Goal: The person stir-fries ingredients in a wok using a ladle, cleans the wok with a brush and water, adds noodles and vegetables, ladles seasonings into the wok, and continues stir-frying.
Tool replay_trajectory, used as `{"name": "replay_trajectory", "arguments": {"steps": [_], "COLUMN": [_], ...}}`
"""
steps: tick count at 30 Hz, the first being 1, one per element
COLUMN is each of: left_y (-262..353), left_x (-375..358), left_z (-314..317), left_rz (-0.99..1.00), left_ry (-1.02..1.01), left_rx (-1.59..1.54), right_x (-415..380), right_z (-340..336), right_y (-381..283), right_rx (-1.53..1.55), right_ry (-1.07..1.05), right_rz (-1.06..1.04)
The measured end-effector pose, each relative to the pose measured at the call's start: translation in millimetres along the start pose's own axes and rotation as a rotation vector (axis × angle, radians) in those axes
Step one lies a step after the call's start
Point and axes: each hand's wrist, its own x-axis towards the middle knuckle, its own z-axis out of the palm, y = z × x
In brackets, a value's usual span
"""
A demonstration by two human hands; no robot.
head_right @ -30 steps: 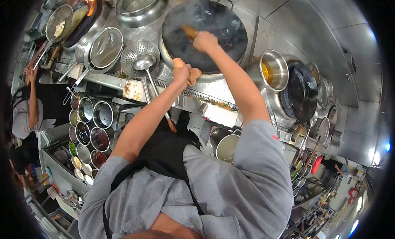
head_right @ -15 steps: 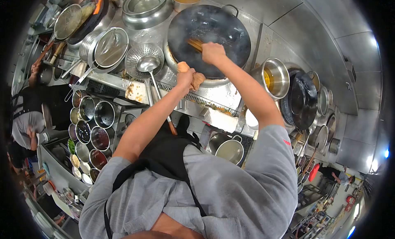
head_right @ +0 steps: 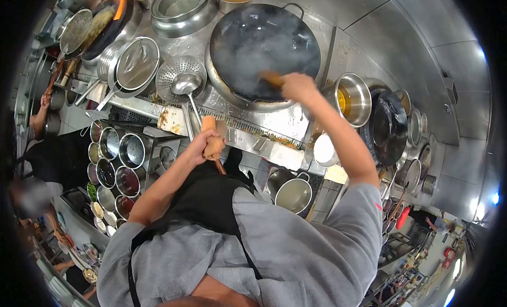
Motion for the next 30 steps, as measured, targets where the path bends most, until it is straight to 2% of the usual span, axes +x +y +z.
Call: {"name": "replay_trajectory", "arguments": {"steps": [1, 3, 5, 7, 8, 9, 10, 11, 12, 13, 15, 16, 17, 18, 19, 21, 22, 24, 25, 28, 30], "left_y": [-5.4, 12.4, 31.7, 50.3, 52.0, 54.9, 47.7, 38.7, 37.2, 33.7, 43.7, 44.1, 41.7, 43.3, 45.6, 46.3, 42.2, 40.9, 40.9, 38.1, 39.5], "left_x": [-6.0, 6.5, 32.9, 79.0, 109.6, 125.1, 138.2, 154.0, 168.5, 175.4, 154.0, 143.8, 147.3, 142.5, 133.8, 135.5, 152.6, 153.0, 144.7, 115.9, 78.5], "left_z": [-1.7, 24.6, 58.1, 72.7, 70.5, 78.6, 79.8, 77.8, 76.1, 77.2, 94.8, 100.2, 97.5, 98.0, 98.6, 90.2, 76.0, 65.1, 65.8, 63.9, 64.9], "left_rz": [-0.005, 0.12, 0.205, 0.188, 0.148, 0.147, 0.206, 0.267, 0.333, 0.421, 0.402, 0.386, 0.426, 0.422, 0.415, 0.439, 0.466, 0.537, 0.575, 0.651, 0.683], "left_ry": [0.059, 0.101, 0.132, 0.139, 0.133, 0.25, 0.346, 0.443, 0.539, 0.547, 0.656, 0.712, 0.729, 0.696, 0.666, 0.633, 0.626, 0.606, 0.59, 0.55, 0.593], "left_rx": [-0.001, -0.011, -0.005, -0.017, -0.045, -0.079, -0.034, 0.004, 0.037, -0.038, 0.079, 0.146, 0.143, 0.174, 0.206, 0.276, 0.309, 0.349, 0.353, 0.374, 0.498], "right_x": [18.9, 72.6, 99.4, 119.7, 124.6, 129.6, 132.2, 90.4, 48.9, 6.9, 0.7, 14.3, 46.0, 70.1, 94.9, 125.7, 142.6, 131.0, 109.6, 5.7, -38.6], "right_z": [8.9, 10.5, -4.9, 0.2, 11.4, 22.6, 32.1, 16.0, 38.3, 30.4, 42.8, 46.7, 59.8, 50.7, 35.1, 17.2, 19.3, 10.8, 3.1, -21.8, 5.0], "right_y": [25.3, 67.5, 46.0, 4.9, -15.0, -32.8, -46.0, -61.0, -51.5, -46.7, -4.6, 24.6, 60.3, 72.3, 68.7, 34.3, 16.7, -26.4, -42.5, -61.8, -30.7], "right_rx": [-0.048, 0.103, 0.327, 0.619, 0.62, 0.615, 0.379, 0.257, 0.13, 0.012, -0.126, -0.149, -0.134, -0.055, 0.095, 0.374, 0.41, 0.422, 0.472, 0.595, 0.573], "right_ry": [0.026, 0.216, 0.384, 0.453, 0.446, 0.443, 0.462, 0.346, 0.265, 0.197, 0.051, 0.126, 0.288, 0.417, 0.45, 0.471, 0.437, 0.386, 0.351, -0.058, -0.076], "right_rz": [0.161, 0.387, 0.382, 0.332, 0.265, 0.193, 0.153, 0.058, -0.066, -0.112, 0.143, 0.215, 0.276, 0.33, 0.395, 0.392, 0.379, 0.171, 0.078, 0.006, -0.127]}}
